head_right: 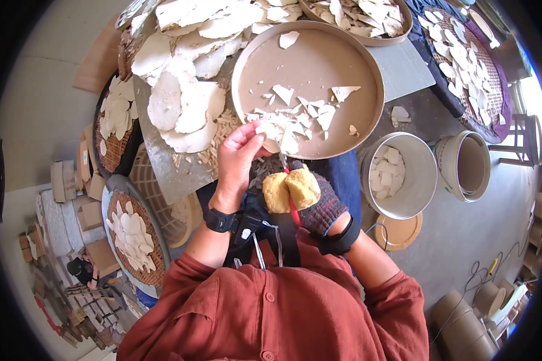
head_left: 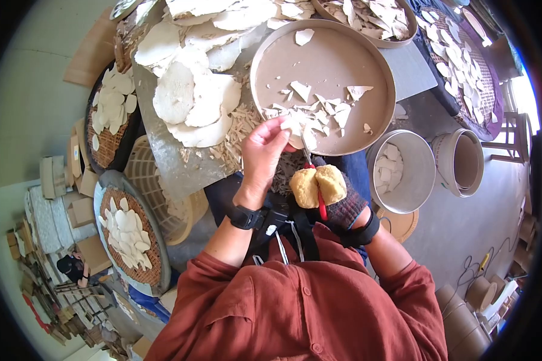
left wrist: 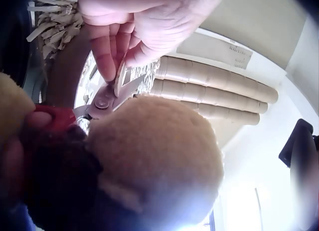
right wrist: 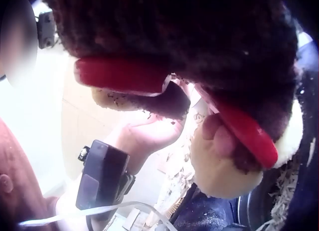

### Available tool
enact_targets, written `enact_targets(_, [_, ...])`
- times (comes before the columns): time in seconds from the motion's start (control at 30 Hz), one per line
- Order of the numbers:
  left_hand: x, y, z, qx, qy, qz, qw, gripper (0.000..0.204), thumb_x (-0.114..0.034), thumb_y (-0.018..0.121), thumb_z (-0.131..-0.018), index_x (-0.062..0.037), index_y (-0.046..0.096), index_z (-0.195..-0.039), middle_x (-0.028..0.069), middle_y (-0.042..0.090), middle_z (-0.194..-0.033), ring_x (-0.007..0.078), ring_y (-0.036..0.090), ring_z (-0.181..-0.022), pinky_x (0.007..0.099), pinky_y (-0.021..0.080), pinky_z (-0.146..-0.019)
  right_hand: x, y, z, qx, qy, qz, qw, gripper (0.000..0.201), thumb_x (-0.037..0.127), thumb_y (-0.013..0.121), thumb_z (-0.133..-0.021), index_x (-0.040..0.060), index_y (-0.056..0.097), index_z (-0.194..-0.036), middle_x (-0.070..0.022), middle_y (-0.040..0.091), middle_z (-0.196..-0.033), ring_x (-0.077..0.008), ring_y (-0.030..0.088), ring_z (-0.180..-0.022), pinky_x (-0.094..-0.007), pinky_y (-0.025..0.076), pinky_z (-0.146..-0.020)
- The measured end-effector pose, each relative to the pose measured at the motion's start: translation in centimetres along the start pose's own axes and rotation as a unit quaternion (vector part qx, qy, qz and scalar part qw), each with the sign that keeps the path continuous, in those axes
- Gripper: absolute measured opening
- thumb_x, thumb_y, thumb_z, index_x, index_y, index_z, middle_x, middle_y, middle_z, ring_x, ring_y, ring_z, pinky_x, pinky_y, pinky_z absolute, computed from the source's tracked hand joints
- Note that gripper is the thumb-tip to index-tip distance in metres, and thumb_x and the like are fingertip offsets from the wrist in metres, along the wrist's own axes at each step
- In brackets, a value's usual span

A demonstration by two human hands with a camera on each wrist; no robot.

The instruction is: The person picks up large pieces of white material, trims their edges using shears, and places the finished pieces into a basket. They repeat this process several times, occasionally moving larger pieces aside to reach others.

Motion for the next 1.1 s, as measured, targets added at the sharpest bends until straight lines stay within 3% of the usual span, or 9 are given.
enact_targets(0.33, [1.1,-1.3,0.9,-0.019,0.012,-0.002,1.0,0.026,-0.007,0.061,-0.085,0.0043,0.059,-0.108,0.006,0.065,-0.086,0.01,0.061,-0.07,0.0227,0.052,-0.062,-0.3,2.1,-0.2,-0.018,0.072,-0.415,0.907,0.029,0.023,0.054,-0.087,-0.004,0.06,-0.097,-0.0119,0.066,-0.09,-0.019,0.065,-0.077,-0.0293,0.051,-0.068])
enact_targets(0.4, [0.8,-2.8,1.6,-0.015,0.016,0.005,1.0,0.023,-0.006,0.06,-0.085,0.0038,0.059,-0.106,0.0061,0.065,-0.085,0.01,0.061,-0.07,0.0228,0.052,-0.062,-0.5,2.1,-0.2,-0.016,0.046,-0.13,0.99,0.022,0.018,0.059,-0.084,-0.0017,0.061,-0.095,-0.01,0.066,-0.088,-0.0193,0.065,-0.08,-0.0297,0.052,-0.07])
enact_targets(0.43, [0.4,-3.9,2.1,-0.016,0.01,0.01,1.0,0.022,-0.008,0.059,-0.086,0.0031,0.059,-0.105,0.0062,0.064,-0.084,0.0104,0.061,-0.069,0.023,0.052,-0.062,-0.7,2.8,-0.3,0.001,0.134,-0.402,0.906,0.018,0.013,0.063,-0.081,0.0006,0.061,-0.094,-0.0082,0.066,-0.088,-0.02,0.064,-0.083,-0.0301,0.052,-0.071])
enact_targets(0.57, [-4.5,-13.7,3.9,-0.153,0.103,-0.061,0.981,0.023,-0.009,0.05,-0.091,0.0011,0.059,-0.109,0.0081,0.064,-0.09,0.0129,0.063,-0.069,0.0243,0.053,-0.061,-2.1,4.1,-0.1,0.029,0.169,-0.438,0.883,0.029,0.024,0.05,-0.092,-0.0021,0.055,-0.101,-0.0103,0.061,-0.093,-0.0202,0.061,-0.084,-0.0341,0.05,-0.076])
enact_targets(0.67, [-7.5,-25.3,5.0,-0.335,0.186,-0.292,0.876,0.022,-0.008,0.055,-0.087,-0.0009,0.061,-0.107,0.0107,0.064,-0.097,0.0191,0.062,-0.085,0.0279,0.05,-0.079,-1.9,4.7,-0.3,0.033,0.184,-0.477,0.859,0.028,0.023,0.05,-0.092,-0.0028,0.056,-0.1,-0.0111,0.061,-0.095,-0.0216,0.061,-0.084,-0.0351,0.05,-0.076])
enact_targets(0.73, [-9.6,-26.7,6.5,-0.41,0.212,-0.592,0.661,0.025,-0.006,0.064,-0.078,-0.0039,0.063,-0.103,0.0121,0.061,-0.099,0.0241,0.058,-0.093,0.0346,0.046,-0.083,-1.7,5.2,-0.6,0.041,0.187,-0.458,0.868,0.027,0.023,0.051,-0.091,-0.0024,0.057,-0.099,-0.01,0.062,-0.093,-0.0214,0.061,-0.083,-0.0345,0.05,-0.075])
enact_targets(0.87, [-4.8,-24.5,3.7,-0.284,0.104,-0.42,0.855,0.032,-0.007,0.066,-0.073,-0.0009,0.06,-0.104,0.0156,0.059,-0.104,0.0311,0.054,-0.102,0.0375,0.042,-0.089,-1.0,5.8,-1.3,0.087,0.145,-0.294,0.941,0.024,0.021,0.056,-0.088,-0.0009,0.059,-0.096,-0.0076,0.064,-0.087,-0.0194,0.062,-0.08,-0.0329,0.051,-0.072])
enact_targets(0.93, [-0.5,-22.5,2.8,-0.225,0.166,-0.533,0.798,0.042,-0.007,0.064,-0.075,0.0016,0.052,-0.114,0.0193,0.054,-0.114,0.035,0.05,-0.109,0.0406,0.04,-0.093,-0.4,5.3,-1.7,0.108,0.041,0.034,0.993,0.028,0.016,0.069,-0.073,0.0036,0.057,-0.095,-0.0104,0.062,-0.084,-0.0246,0.062,-0.08,-0.0318,0.05,-0.071])
enact_targets(1.1, [2.1,-11.7,6.6,-0.132,0.223,-0.537,0.803,0.045,-0.006,0.059,-0.078,0.0011,0.044,-0.12,0.0243,0.041,-0.128,0.0389,0.042,-0.118,0.0424,0.037,-0.098,0.4,4.9,-0.7,0.078,0.07,-0.022,0.994,0.028,0.012,0.067,-0.075,0.0044,0.055,-0.099,-0.0093,0.062,-0.087,-0.0221,0.062,-0.083,-0.0316,0.049,-0.074])
Point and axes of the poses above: each hand's wrist, its own z-axis away from the middle knuckle, its own y-axis out of the palm, x = y × z, the point moved 2 cm from there along -z, towards the middle knuckle
